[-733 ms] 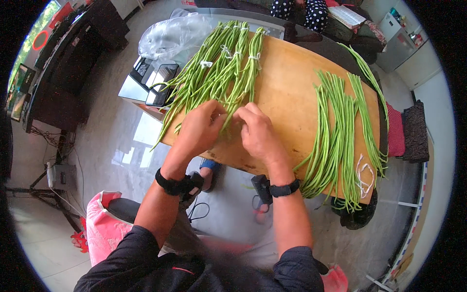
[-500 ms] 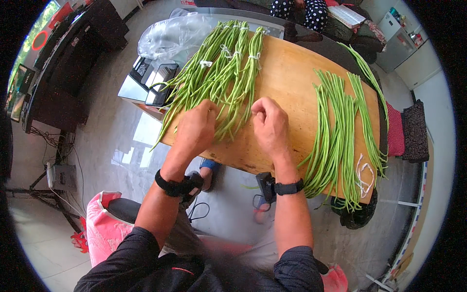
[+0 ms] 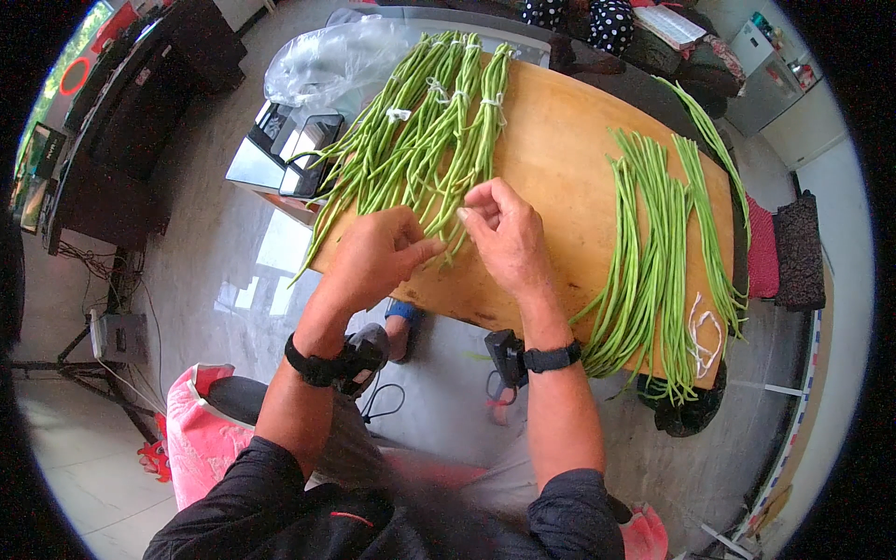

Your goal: The person gathers long beans on a wooden board and ties them into bundles using pieces of white string.

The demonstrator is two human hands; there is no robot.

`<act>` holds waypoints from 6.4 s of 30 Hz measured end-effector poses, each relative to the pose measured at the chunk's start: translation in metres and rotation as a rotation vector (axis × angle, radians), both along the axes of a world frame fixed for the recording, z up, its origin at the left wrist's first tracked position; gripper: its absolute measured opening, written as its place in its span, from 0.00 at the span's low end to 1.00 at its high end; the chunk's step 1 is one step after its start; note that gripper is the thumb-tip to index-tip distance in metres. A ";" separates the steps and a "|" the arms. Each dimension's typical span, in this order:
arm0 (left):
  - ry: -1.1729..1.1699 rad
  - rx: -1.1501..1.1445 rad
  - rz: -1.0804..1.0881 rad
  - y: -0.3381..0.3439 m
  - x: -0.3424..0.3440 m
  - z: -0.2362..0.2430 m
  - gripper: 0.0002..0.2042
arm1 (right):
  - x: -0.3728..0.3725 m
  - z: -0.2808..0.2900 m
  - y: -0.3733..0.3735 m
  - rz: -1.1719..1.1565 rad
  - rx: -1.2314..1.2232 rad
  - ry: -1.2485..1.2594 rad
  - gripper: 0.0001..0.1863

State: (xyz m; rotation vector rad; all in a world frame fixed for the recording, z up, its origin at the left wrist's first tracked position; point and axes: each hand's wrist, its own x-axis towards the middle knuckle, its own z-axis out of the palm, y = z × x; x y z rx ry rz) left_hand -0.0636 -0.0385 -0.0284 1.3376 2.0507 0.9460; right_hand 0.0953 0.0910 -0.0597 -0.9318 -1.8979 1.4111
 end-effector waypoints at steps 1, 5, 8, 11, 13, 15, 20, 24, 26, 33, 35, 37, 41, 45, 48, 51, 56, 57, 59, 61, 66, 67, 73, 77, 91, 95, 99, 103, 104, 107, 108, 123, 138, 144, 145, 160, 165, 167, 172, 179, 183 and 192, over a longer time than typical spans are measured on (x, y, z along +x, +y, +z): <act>-0.001 -0.002 0.001 0.000 0.001 0.000 0.17 | -0.003 0.002 -0.002 0.009 0.054 0.030 0.06; 0.165 -0.030 -0.016 0.002 0.016 -0.005 0.18 | -0.008 0.001 -0.012 0.070 0.053 0.024 0.07; 0.398 0.095 -0.051 -0.003 0.020 -0.013 0.13 | -0.014 0.005 -0.019 0.109 0.251 -0.083 0.10; 0.332 0.013 -0.096 -0.007 0.014 -0.003 0.15 | -0.014 0.006 -0.018 0.119 0.184 -0.130 0.10; 0.264 0.036 -0.036 -0.007 0.002 0.000 0.13 | -0.013 0.003 -0.017 0.111 0.189 -0.139 0.11; 0.262 0.097 0.086 -0.008 -0.006 0.007 0.09 | -0.014 0.002 -0.017 0.105 0.194 -0.146 0.11; 0.284 0.098 0.003 -0.009 -0.009 0.000 0.06 | -0.016 0.002 -0.020 0.057 0.165 -0.160 0.12; 0.301 0.043 -0.097 -0.007 0.004 -0.009 0.05 | -0.012 0.002 -0.016 0.095 0.074 -0.158 0.12; 0.304 -0.050 -0.123 -0.007 0.006 -0.002 0.06 | -0.012 0.001 -0.016 0.079 0.064 -0.191 0.12; 0.335 0.082 0.025 -0.002 0.005 -0.013 0.08 | -0.026 0.012 -0.034 -0.045 0.115 -0.364 0.12; 0.290 0.075 0.001 0.000 0.006 -0.014 0.07 | -0.027 0.007 -0.033 -0.103 0.259 -0.389 0.12; 0.254 0.053 0.011 0.000 0.005 -0.011 0.07 | -0.031 0.010 -0.033 -0.104 0.224 -0.438 0.11; 0.214 0.084 0.059 0.004 -0.006 -0.025 0.07 | -0.035 0.000 -0.027 -0.097 0.105 -0.332 0.10; 0.291 0.116 0.220 0.015 -0.011 -0.014 0.09 | -0.029 -0.015 -0.013 -0.042 -0.249 -0.044 0.11; 0.383 0.228 0.338 0.026 -0.017 -0.020 0.14 | -0.028 -0.008 -0.014 0.014 -0.346 -0.006 0.11; 0.426 0.152 0.358 0.042 -0.017 -0.027 0.14 | -0.028 0.007 -0.017 0.010 -0.438 -0.047 0.10; 0.461 0.243 0.399 0.052 -0.008 -0.031 0.10 | -0.018 0.005 -0.008 0.091 -0.962 0.165 0.09; 0.462 0.241 0.398 0.052 -0.010 -0.032 0.10 | -0.018 0.005 -0.007 0.092 -0.965 0.166 0.09; 0.529 0.340 0.453 0.052 -0.016 -0.031 0.08 | -0.017 0.008 -0.005 0.095 -1.104 0.236 0.10; 0.567 0.358 0.458 0.051 -0.020 -0.024 0.07 | -0.015 0.009 -0.005 0.108 -1.049 0.220 0.10; 0.443 0.244 0.286 0.040 -0.014 -0.017 0.09 | -0.017 0.002 -0.010 0.043 -0.493 -0.088 0.09; 0.431 0.202 0.239 0.037 -0.011 -0.014 0.10 | -0.016 -0.001 -0.010 0.042 -0.492 -0.086 0.09; 0.592 0.195 0.202 0.035 -0.012 -0.027 0.09 | -0.028 0.012 -0.033 -0.073 0.140 -0.449 0.10; 0.701 0.137 0.158 0.040 -0.013 -0.029 0.09 | -0.024 0.004 -0.031 -0.087 0.257 -0.418 0.10; 0.548 -0.027 0.225 -0.001 -0.031 -0.001 0.11 | 0.006 -0.010 0.017 -0.144 0.141 -0.273 0.14; 0.487 0.233 0.350 -0.001 -0.027 0.009 0.07 | 0.002 -0.008 0.011 -0.118 0.100 -0.306 0.15; 0.429 0.348 0.165 0.003 -0.001 0.017 0.13 | -0.002 -0.002 0.009 -0.082 -0.057 -0.218 0.14; 0.458 0.292 0.067 0.008 0.018 0.006 0.21 | 0.004 -0.017 0.022 -0.237 0.151 -0.221 0.15; 0.498 0.280 0.056 0.009 0.019 -0.001 0.21 | 0.006 -0.019 0.023 -0.240 0.155 -0.218 0.15; 0.552 0.158 0.006 0.008 0.015 -0.011 0.20 | -0.006 -0.009 0.004 -0.123 -0.061 -0.192 0.14; 0.541 0.197 -0.008 0.008 0.013 -0.014 0.19 | -0.010 -0.010 0.000 -0.109 0.059 -0.198 0.14; 0.633 0.316 0.100 0.023 0.034 0.022 0.15 | 0.004 -0.025 0.002 -0.055 0.129 -0.058 0.09; 0.360 0.195 -0.394 0.037 0.077 0.005 0.14 | 0.154 0.019 0.055 -0.631 0.582 -0.617 0.14; 0.307 0.179 -0.472 0.042 0.096 0.009 0.13 | 0.152 0.012 0.051 -0.598 0.519 -0.882 0.28; 0.305 0.180 -0.476 0.044 0.099 0.010 0.13 | 0.153 0.011 0.053 -0.603 0.528 -0.905 0.28; 0.259 0.204 -0.527 0.054 0.118 0.005 0.12 | 0.157 -0.001 0.060 -0.429 0.447 -0.464 0.15; 0.253 0.199 -0.511 0.056 0.120 0.002 0.12 | 0.147 0.009 0.058 -0.476 0.307 -0.500 0.13; 0.254 0.191 -0.494 0.056 0.119 0.000 0.13 | 0.144 0.008 0.058 -0.478 0.228 -0.528 0.13; 0.280 0.175 -0.420 0.055 0.122 0.011 0.14 | 0.147 -0.001 0.064 -0.625 0.361 -0.639 0.08; 0.041 0.148 -0.291 0.055 0.117 0.025 0.12 | 0.153 0.008 0.062 -0.609 0.322 -0.497 0.08; -0.225 0.186 -0.222 0.054 0.114 0.028 0.11 | 0.141 0.033 0.050 -0.649 0.273 -0.328 0.08; -0.827 0.232 -0.124 0.058 0.111 0.027 0.21 | 0.110 0.046 0.015 -0.412 0.280 0.078 0.07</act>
